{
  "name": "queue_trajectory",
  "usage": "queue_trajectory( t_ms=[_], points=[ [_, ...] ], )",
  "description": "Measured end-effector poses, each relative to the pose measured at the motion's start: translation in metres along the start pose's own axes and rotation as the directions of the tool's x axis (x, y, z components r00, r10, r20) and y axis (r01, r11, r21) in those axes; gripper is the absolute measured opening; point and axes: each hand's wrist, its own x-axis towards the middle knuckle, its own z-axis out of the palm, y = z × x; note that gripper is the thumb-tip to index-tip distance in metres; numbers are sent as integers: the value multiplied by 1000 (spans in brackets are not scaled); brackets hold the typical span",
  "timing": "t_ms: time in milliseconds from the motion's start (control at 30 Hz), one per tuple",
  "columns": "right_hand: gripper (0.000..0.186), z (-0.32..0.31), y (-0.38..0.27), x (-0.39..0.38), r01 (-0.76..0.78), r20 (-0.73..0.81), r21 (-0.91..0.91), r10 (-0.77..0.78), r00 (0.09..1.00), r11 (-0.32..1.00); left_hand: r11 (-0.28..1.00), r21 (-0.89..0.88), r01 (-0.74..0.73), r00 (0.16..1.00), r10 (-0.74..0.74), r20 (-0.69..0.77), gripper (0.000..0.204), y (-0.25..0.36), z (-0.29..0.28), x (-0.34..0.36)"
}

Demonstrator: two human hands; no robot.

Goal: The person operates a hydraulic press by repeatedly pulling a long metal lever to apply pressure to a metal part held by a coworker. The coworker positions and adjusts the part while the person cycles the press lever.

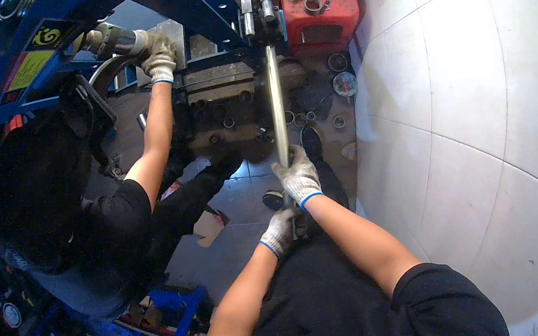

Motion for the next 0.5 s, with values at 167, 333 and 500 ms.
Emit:
queue_trajectory(
  t_ms=[167, 333, 500],
  points=[
    [67, -3, -11, -2, -58, 14, 11, 58, 998, 998, 919, -256, 299, 876, -159, 455, 30, 13, -14, -12],
    [67, -3, -16, -6, -57, 20, 57, 56, 998, 997, 931, -225, 288, 841, -134, 524, 34, 12, -14, -13],
    [66, -3, -16, -9, -52, 13, 87, 51, 999, 995, 958, -163, 235, 865, -130, 485, 33, 16, -18, -15]
  ],
)
